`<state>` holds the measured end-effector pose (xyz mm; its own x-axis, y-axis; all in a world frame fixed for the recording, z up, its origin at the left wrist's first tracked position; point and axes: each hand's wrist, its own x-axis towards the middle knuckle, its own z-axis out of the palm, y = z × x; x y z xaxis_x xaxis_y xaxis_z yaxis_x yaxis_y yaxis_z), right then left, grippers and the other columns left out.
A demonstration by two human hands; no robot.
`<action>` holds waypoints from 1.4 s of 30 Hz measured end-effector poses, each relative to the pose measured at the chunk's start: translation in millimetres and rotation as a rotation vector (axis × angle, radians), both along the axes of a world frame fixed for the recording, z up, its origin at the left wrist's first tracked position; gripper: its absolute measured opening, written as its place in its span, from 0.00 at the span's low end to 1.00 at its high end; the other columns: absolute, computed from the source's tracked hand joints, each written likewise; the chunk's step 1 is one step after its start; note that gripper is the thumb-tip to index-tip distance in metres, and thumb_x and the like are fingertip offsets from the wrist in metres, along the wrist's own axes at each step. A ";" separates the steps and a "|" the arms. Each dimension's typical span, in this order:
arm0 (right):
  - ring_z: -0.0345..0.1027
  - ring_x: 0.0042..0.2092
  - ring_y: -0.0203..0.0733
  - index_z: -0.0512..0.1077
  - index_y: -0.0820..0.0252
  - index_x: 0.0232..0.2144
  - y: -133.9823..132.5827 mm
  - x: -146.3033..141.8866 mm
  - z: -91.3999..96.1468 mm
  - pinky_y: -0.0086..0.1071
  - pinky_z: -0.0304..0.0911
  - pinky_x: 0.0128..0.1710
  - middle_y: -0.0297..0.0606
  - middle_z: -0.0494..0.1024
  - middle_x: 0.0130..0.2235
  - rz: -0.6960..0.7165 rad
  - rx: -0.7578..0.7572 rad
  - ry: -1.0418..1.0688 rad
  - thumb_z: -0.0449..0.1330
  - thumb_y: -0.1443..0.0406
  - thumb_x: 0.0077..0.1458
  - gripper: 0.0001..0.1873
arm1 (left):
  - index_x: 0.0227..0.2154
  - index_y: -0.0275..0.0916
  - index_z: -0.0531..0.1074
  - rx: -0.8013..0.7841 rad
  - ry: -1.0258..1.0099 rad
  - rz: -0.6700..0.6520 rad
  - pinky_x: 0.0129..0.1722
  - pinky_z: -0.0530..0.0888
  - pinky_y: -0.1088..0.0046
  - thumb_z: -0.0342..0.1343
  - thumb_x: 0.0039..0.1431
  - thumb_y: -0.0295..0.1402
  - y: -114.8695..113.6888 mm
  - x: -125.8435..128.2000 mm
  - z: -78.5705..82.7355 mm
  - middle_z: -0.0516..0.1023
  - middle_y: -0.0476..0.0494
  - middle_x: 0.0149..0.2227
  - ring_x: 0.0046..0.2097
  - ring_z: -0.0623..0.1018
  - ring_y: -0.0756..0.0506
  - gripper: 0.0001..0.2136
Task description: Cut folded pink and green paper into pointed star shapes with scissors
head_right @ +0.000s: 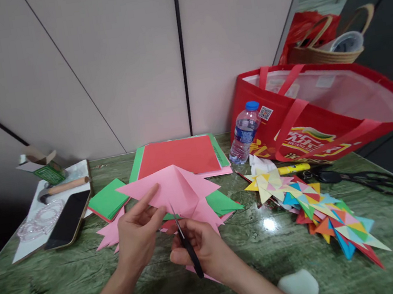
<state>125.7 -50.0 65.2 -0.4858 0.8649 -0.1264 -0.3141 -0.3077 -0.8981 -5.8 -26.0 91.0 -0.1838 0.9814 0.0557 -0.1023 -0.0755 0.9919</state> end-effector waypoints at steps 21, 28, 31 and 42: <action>0.57 0.26 0.33 0.69 0.59 0.34 -0.2 -1.4 -3.2 0.25 0.54 0.23 0.29 0.67 0.25 -0.021 0.010 -0.027 0.71 0.59 0.34 0.23 | 0.50 0.36 0.70 0.017 0.020 0.010 0.20 0.61 0.81 0.60 0.45 0.27 -0.7 0.8 1.9 0.61 0.56 0.17 0.21 0.60 0.56 0.24; 0.59 0.27 0.34 0.69 0.58 0.35 -0.3 -0.7 -0.9 0.26 0.55 0.24 0.30 0.67 0.26 -0.011 0.016 -0.039 0.71 0.56 0.34 0.25 | 0.48 0.35 0.71 -0.003 0.022 0.029 0.20 0.61 0.82 0.60 0.44 0.27 -1.2 1.8 3.7 0.61 0.56 0.17 0.21 0.60 0.56 0.24; 0.59 0.28 0.35 0.69 0.58 0.36 -0.1 -0.2 -0.6 0.26 0.55 0.24 0.30 0.67 0.27 -0.011 0.024 -0.049 0.71 0.56 0.33 0.26 | 0.49 0.34 0.71 -0.004 0.011 0.019 0.20 0.60 0.82 0.60 0.45 0.27 -1.0 1.5 3.0 0.60 0.57 0.17 0.21 0.59 0.56 0.24; 0.57 0.27 0.35 0.68 0.58 0.37 0.0 1.2 3.1 0.26 0.54 0.22 0.30 0.67 0.26 0.005 0.035 -0.075 0.71 0.55 0.33 0.28 | 0.49 0.35 0.71 -0.006 0.023 0.017 0.20 0.61 0.80 0.61 0.44 0.28 -1.8 0.4 2.6 0.62 0.55 0.18 0.21 0.60 0.55 0.24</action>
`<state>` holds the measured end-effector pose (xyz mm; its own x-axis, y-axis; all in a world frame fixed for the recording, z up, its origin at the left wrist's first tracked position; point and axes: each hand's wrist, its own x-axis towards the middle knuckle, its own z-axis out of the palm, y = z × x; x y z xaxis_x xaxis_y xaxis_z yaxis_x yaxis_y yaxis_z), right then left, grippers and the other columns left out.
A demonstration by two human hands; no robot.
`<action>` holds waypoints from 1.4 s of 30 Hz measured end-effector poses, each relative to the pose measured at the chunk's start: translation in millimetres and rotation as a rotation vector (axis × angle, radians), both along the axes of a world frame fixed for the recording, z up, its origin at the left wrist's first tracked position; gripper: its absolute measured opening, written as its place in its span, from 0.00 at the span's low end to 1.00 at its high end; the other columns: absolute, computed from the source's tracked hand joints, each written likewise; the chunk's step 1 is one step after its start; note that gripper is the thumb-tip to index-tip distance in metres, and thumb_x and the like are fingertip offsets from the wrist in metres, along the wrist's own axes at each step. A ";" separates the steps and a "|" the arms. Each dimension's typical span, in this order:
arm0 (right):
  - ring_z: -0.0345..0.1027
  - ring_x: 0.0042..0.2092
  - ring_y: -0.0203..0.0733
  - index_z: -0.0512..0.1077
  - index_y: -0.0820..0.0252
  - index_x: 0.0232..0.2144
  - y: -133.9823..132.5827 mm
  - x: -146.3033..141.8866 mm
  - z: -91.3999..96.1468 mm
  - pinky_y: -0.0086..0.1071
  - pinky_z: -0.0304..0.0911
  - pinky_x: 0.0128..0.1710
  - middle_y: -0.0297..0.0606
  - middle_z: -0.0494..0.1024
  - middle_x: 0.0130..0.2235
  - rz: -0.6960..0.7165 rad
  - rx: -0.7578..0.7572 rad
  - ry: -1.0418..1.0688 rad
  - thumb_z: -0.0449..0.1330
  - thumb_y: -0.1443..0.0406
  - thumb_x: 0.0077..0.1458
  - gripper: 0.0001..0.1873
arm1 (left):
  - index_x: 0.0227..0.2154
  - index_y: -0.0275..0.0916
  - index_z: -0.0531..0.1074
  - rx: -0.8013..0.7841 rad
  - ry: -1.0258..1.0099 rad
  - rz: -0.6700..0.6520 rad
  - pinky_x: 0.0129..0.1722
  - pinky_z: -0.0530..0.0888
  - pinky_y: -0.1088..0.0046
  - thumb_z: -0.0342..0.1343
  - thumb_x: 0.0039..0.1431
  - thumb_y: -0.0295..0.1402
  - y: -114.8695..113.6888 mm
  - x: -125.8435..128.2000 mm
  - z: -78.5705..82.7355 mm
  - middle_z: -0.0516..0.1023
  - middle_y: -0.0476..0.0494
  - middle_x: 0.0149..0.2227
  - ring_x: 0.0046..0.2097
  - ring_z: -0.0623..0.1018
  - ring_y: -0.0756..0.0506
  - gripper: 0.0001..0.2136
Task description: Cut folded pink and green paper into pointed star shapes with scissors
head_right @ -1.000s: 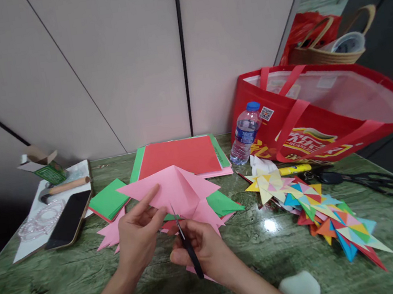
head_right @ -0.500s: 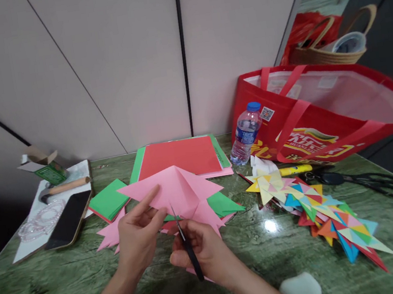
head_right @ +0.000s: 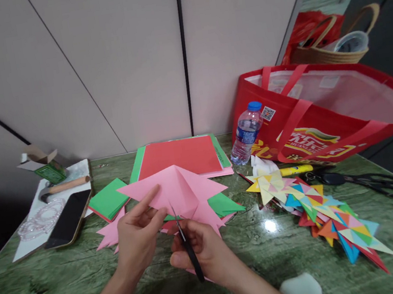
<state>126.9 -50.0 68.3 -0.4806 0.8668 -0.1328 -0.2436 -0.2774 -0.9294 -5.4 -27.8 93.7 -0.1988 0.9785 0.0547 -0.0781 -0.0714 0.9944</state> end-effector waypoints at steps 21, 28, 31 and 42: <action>0.58 0.28 0.35 0.69 0.58 0.36 0.0 0.1 -2.1 0.27 0.56 0.26 0.30 0.67 0.26 -0.016 0.019 -0.003 0.71 0.55 0.32 0.27 | 0.47 0.37 0.73 0.008 -0.003 0.014 0.20 0.61 0.81 0.61 0.43 0.28 -1.3 1.2 1.6 0.60 0.56 0.17 0.21 0.59 0.55 0.23; 0.57 0.26 0.34 0.68 0.58 0.35 -0.3 -1.1 0.9 0.26 0.54 0.24 0.29 0.66 0.24 0.004 0.012 0.017 0.71 0.56 0.33 0.26 | 0.47 0.36 0.72 0.011 -0.042 -0.006 0.21 0.61 0.80 0.62 0.44 0.29 -0.5 0.4 -0.2 0.60 0.55 0.18 0.22 0.60 0.55 0.23; 0.57 0.26 0.33 0.67 0.58 0.33 -0.5 -1.8 3.1 0.26 0.54 0.23 0.29 0.66 0.24 -0.005 -0.012 0.010 0.71 0.56 0.32 0.26 | 0.49 0.36 0.71 0.011 -0.035 -0.017 0.21 0.61 0.80 0.61 0.44 0.29 -0.7 0.3 -0.3 0.60 0.55 0.18 0.22 0.60 0.55 0.24; 0.56 0.25 0.31 0.68 0.60 0.32 -1.3 -3.1 -0.9 0.25 0.54 0.23 0.28 0.66 0.24 -0.052 -0.008 0.026 0.72 0.60 0.32 0.23 | 0.50 0.38 0.70 0.033 0.015 -0.010 0.21 0.62 0.82 0.59 0.47 0.27 -3.3 0.3 -0.8 0.62 0.56 0.18 0.22 0.61 0.56 0.23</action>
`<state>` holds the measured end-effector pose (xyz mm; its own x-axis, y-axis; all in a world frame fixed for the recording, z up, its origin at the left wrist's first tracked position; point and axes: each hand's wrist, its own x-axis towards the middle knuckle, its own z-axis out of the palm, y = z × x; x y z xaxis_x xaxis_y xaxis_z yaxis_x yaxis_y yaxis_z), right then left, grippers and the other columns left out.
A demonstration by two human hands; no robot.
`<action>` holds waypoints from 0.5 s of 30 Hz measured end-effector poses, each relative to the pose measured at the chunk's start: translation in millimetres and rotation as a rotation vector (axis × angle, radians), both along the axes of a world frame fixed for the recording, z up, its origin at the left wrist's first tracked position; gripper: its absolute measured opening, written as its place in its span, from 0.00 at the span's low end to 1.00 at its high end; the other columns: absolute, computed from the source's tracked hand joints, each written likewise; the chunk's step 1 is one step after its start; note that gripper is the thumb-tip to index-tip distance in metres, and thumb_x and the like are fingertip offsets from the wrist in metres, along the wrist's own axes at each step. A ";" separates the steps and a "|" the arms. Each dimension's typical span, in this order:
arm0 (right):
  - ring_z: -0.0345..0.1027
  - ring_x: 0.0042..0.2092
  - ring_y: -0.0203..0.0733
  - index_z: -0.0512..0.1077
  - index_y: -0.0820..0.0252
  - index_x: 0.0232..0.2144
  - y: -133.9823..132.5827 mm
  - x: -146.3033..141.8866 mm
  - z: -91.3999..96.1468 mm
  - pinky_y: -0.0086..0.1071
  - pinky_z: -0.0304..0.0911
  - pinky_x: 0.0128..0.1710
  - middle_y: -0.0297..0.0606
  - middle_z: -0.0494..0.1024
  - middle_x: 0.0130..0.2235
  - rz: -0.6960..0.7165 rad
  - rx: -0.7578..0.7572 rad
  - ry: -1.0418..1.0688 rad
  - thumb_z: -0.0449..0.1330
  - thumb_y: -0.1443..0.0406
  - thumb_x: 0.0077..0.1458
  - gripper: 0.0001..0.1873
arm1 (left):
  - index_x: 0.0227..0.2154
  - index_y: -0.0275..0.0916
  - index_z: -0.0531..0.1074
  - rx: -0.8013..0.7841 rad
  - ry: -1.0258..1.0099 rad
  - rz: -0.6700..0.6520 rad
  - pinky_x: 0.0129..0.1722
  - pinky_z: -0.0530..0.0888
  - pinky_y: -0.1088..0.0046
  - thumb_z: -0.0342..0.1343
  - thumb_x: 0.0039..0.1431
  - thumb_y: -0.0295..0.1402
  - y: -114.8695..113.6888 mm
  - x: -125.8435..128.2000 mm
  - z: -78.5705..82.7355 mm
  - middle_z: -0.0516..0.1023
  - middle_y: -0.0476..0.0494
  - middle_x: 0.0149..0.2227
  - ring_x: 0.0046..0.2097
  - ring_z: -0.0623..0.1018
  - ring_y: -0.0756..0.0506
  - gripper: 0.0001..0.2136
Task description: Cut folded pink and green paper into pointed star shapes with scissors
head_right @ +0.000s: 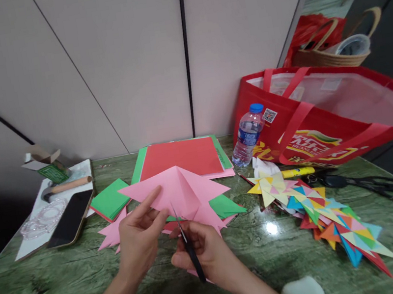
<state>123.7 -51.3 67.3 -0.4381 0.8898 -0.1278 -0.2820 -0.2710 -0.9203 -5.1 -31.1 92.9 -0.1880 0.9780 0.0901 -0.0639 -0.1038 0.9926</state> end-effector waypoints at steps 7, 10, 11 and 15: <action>0.55 0.23 0.29 0.68 0.60 0.30 -0.6 -0.9 -4.5 0.23 0.52 0.20 0.26 0.66 0.22 -0.008 0.005 0.037 0.72 0.62 0.34 0.21 | 0.49 0.38 0.71 0.021 0.010 0.024 0.21 0.63 0.83 0.59 0.47 0.26 -1.2 1.3 1.1 0.64 0.56 0.18 0.22 0.62 0.56 0.23; 0.55 0.23 0.30 0.69 0.60 0.30 -0.8 -0.4 -5.5 0.23 0.52 0.20 0.27 0.67 0.22 -0.006 0.013 0.042 0.72 0.62 0.34 0.20 | 0.49 0.39 0.71 0.017 0.007 0.027 0.21 0.62 0.83 0.59 0.47 0.26 -1.3 1.3 1.0 0.63 0.56 0.18 0.22 0.61 0.56 0.22; 0.56 0.24 0.30 0.69 0.60 0.30 -0.8 -0.2 -5.6 0.23 0.52 0.21 0.27 0.67 0.23 -0.007 0.016 0.041 0.72 0.62 0.34 0.20 | 0.49 0.39 0.71 0.016 0.007 0.023 0.21 0.62 0.83 0.59 0.47 0.26 -1.1 1.1 0.8 0.63 0.56 0.18 0.22 0.61 0.56 0.22; 0.56 0.24 0.29 0.69 0.61 0.30 -1.0 0.4 -5.0 0.22 0.53 0.22 0.27 0.67 0.23 -0.017 0.030 0.034 0.72 0.64 0.34 0.20 | 0.50 0.39 0.70 0.021 -0.001 -0.001 0.23 0.64 0.82 0.59 0.47 0.26 -0.3 0.2 0.4 0.66 0.55 0.19 0.23 0.64 0.55 0.23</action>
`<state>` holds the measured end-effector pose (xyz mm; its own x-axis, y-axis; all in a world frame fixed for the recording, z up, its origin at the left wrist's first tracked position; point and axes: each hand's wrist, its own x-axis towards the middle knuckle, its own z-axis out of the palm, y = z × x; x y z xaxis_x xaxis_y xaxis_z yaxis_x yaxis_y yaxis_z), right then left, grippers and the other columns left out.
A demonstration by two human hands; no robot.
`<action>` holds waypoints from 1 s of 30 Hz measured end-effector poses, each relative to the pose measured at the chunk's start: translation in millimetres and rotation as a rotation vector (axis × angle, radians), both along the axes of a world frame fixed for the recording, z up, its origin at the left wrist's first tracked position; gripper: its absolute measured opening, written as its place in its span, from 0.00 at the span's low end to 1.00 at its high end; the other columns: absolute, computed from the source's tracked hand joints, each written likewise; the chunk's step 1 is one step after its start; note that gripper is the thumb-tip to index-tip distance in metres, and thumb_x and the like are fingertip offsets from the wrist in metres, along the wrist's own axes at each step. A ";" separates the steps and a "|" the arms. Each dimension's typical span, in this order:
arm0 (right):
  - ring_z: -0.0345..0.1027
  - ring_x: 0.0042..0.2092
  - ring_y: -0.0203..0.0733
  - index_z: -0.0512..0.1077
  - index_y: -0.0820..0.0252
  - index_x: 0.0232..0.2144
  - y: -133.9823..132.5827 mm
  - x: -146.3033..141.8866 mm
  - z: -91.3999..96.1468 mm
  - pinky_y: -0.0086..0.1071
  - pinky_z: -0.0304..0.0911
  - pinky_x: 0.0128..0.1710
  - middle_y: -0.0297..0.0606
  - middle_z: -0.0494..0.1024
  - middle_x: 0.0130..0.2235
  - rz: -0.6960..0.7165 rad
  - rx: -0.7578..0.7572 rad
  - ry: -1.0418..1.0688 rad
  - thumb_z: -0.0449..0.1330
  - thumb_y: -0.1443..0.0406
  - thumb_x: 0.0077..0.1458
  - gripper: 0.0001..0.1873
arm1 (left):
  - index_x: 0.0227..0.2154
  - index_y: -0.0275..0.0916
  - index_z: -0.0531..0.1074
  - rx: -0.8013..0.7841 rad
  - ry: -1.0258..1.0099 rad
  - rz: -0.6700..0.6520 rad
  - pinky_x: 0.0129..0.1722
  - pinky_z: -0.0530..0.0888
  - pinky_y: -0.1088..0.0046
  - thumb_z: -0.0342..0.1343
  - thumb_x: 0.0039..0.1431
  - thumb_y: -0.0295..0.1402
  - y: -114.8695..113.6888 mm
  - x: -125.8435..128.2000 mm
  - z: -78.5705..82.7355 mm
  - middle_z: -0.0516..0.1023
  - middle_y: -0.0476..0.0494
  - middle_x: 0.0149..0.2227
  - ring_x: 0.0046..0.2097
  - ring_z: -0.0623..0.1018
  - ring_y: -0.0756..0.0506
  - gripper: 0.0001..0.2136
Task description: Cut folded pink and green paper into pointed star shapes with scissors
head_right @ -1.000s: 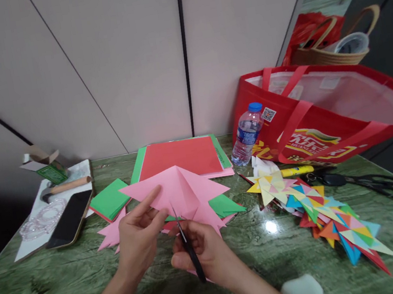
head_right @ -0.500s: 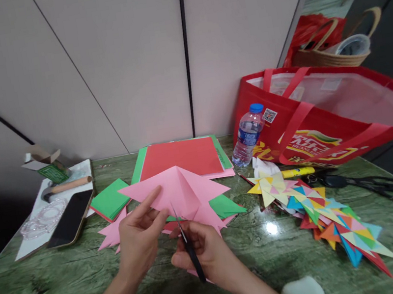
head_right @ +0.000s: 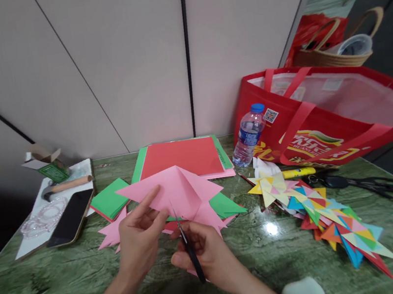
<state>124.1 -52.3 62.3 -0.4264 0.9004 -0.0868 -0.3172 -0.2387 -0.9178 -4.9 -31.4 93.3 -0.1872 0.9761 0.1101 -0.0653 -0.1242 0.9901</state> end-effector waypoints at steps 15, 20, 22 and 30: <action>0.58 0.20 0.28 0.69 0.61 0.29 -0.7 -2.2 -4.2 0.23 0.57 0.20 0.25 0.67 0.21 -0.027 -0.043 -0.030 0.72 0.63 0.34 0.19 | 0.47 0.39 0.72 -0.025 -0.043 0.007 0.23 0.63 0.82 0.60 0.47 0.27 -0.8 -0.5 -1.0 0.66 0.55 0.19 0.23 0.62 0.56 0.21; 0.58 0.18 0.28 0.68 0.61 0.29 -1.1 -2.3 -2.9 0.23 0.56 0.18 0.25 0.67 0.19 -0.029 -0.032 -0.072 0.71 0.62 0.35 0.19 | 0.47 0.39 0.72 -0.026 -0.049 0.010 0.22 0.62 0.82 0.60 0.47 0.27 -1.1 -0.1 -0.8 0.65 0.55 0.20 0.23 0.62 0.55 0.21; 0.58 0.18 0.28 0.68 0.62 0.29 -1.1 -2.0 -3.2 0.22 0.56 0.17 0.25 0.67 0.19 -0.029 -0.027 -0.077 0.71 0.62 0.36 0.19 | 0.47 0.39 0.72 -0.027 -0.042 0.010 0.22 0.62 0.81 0.60 0.47 0.27 -1.7 -0.3 -0.2 0.64 0.55 0.19 0.23 0.61 0.55 0.21; 0.58 0.16 0.29 0.68 0.63 0.28 -0.9 -1.8 -2.6 0.23 0.56 0.16 0.26 0.67 0.17 -0.020 -0.019 -0.091 0.70 0.60 0.35 0.19 | 0.48 0.39 0.72 -0.027 -0.025 0.013 0.21 0.60 0.80 0.60 0.46 0.28 -2.3 0.7 0.5 0.60 0.55 0.19 0.23 0.59 0.55 0.22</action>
<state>122.3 -53.2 59.7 -0.3980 0.9063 -0.1419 -0.2371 -0.2511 -0.9385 -4.2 -33.8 93.8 -0.2024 0.9761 0.0788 -0.0882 -0.0983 0.9912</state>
